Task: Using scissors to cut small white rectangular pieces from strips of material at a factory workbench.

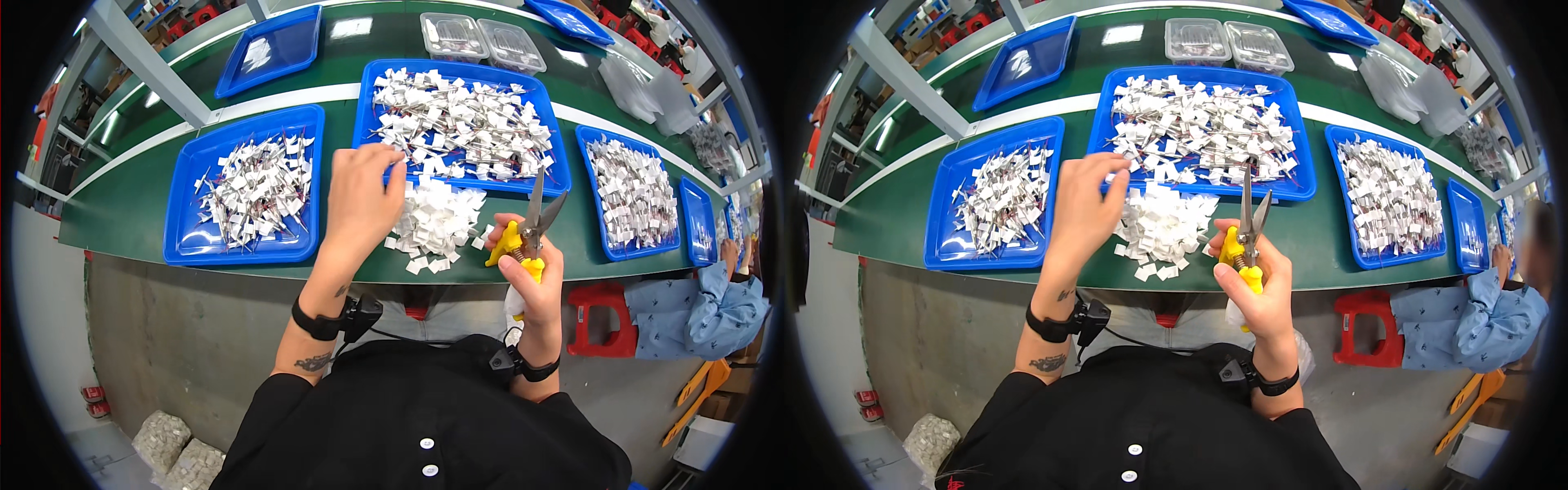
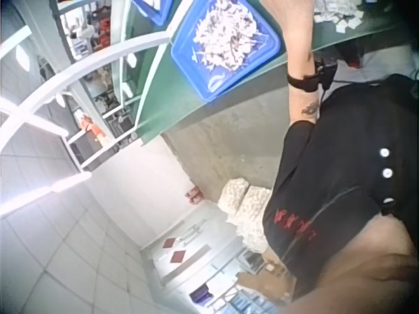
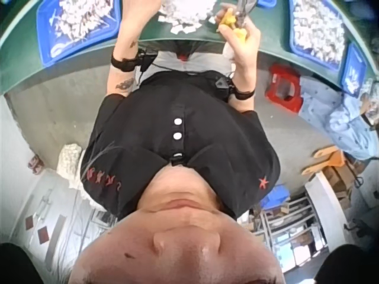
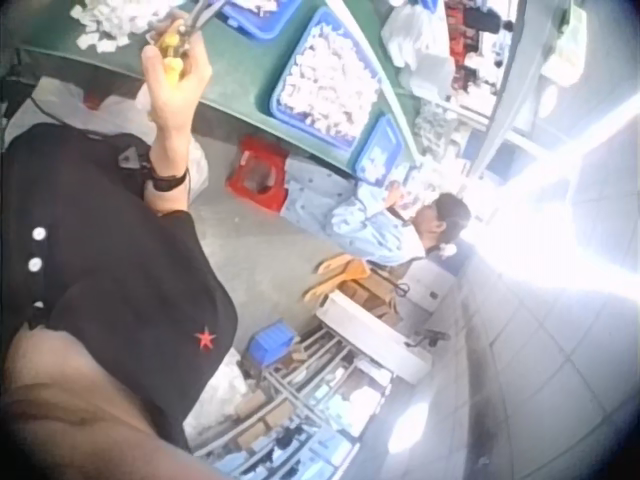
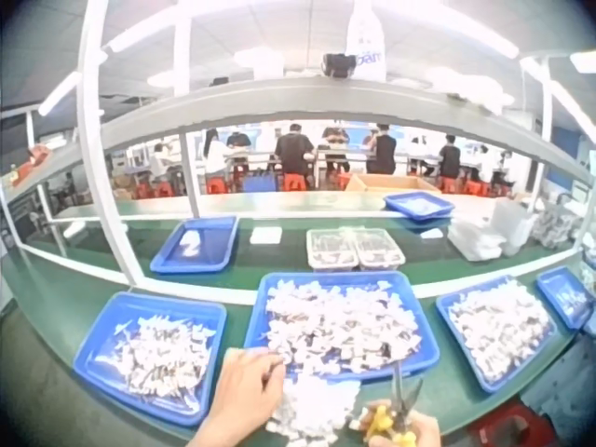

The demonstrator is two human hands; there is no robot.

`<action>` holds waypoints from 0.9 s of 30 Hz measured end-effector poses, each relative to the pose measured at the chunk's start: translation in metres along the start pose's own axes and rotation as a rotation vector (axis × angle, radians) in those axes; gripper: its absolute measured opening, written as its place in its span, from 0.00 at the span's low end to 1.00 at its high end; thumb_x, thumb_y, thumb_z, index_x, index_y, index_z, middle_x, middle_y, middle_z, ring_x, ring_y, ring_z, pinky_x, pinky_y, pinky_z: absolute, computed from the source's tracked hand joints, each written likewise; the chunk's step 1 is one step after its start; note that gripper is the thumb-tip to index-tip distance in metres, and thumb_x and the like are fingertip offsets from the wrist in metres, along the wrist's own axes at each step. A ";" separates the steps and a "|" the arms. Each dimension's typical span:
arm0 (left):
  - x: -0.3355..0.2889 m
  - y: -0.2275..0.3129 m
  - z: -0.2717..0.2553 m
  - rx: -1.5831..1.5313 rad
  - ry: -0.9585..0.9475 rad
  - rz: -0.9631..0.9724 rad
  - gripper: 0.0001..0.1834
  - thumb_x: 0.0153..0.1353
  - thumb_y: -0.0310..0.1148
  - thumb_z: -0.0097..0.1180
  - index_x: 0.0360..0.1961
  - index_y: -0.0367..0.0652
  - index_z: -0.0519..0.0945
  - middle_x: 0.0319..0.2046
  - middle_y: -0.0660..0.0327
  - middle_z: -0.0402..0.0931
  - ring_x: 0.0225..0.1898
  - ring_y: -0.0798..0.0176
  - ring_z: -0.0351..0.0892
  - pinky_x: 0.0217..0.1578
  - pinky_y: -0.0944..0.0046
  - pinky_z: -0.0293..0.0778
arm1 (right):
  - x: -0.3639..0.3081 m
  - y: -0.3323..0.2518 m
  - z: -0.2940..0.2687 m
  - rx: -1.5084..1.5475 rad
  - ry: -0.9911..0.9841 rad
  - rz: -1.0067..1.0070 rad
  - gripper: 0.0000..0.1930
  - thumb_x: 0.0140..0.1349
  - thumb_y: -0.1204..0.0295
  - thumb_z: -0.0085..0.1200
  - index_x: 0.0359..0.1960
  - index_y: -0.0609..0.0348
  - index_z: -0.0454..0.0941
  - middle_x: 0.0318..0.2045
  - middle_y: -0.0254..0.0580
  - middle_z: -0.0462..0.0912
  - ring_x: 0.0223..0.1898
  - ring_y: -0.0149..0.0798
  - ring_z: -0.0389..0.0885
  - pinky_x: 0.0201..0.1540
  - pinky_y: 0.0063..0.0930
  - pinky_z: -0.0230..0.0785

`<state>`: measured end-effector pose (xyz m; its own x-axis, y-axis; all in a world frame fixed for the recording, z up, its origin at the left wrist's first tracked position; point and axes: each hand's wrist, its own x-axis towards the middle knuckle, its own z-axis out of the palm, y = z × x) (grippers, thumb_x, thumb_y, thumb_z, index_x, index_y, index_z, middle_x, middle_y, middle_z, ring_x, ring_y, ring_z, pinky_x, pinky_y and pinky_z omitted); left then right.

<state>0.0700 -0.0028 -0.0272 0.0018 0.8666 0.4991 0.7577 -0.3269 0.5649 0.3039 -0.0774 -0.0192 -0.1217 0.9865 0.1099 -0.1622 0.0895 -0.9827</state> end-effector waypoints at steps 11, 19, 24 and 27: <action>-0.011 0.011 -0.016 -0.091 0.139 0.064 0.08 0.56 0.23 0.59 0.37 0.41 0.85 0.39 0.61 0.83 0.40 0.57 0.74 0.43 0.62 0.71 | -0.001 0.002 -0.001 0.029 -0.088 0.002 0.25 0.53 0.75 0.58 0.55 0.69 0.73 0.46 0.48 0.79 0.47 0.36 0.78 0.53 0.31 0.69; -0.052 0.035 -0.027 -0.321 0.015 0.178 0.09 0.51 0.20 0.63 0.35 0.41 0.86 0.36 0.61 0.84 0.37 0.58 0.76 0.41 0.63 0.72 | 0.005 -0.003 0.028 0.236 -0.282 0.029 0.28 0.53 0.73 0.59 0.57 0.71 0.71 0.61 0.57 0.70 0.50 0.41 0.79 0.56 0.34 0.67; -0.067 0.029 -0.028 -0.632 -0.115 -0.062 0.07 0.54 0.18 0.62 0.36 0.36 0.85 0.35 0.58 0.84 0.34 0.67 0.77 0.35 0.70 0.72 | 0.005 -0.004 0.024 0.189 -0.343 0.049 0.28 0.53 0.70 0.58 0.56 0.72 0.73 0.59 0.56 0.72 0.49 0.42 0.79 0.53 0.35 0.70; -0.069 0.028 -0.031 -0.769 -0.222 -0.282 0.07 0.55 0.18 0.63 0.36 0.32 0.84 0.32 0.58 0.82 0.32 0.74 0.76 0.33 0.74 0.71 | 0.005 -0.006 0.023 0.189 -0.411 0.040 0.28 0.51 0.71 0.58 0.56 0.71 0.73 0.58 0.56 0.73 0.48 0.41 0.79 0.53 0.35 0.69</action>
<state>0.0706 -0.0832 -0.0250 0.0680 0.9818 0.1773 0.0943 -0.1833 0.9785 0.2816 -0.0759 -0.0092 -0.5040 0.8487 0.1599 -0.3210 -0.0122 -0.9470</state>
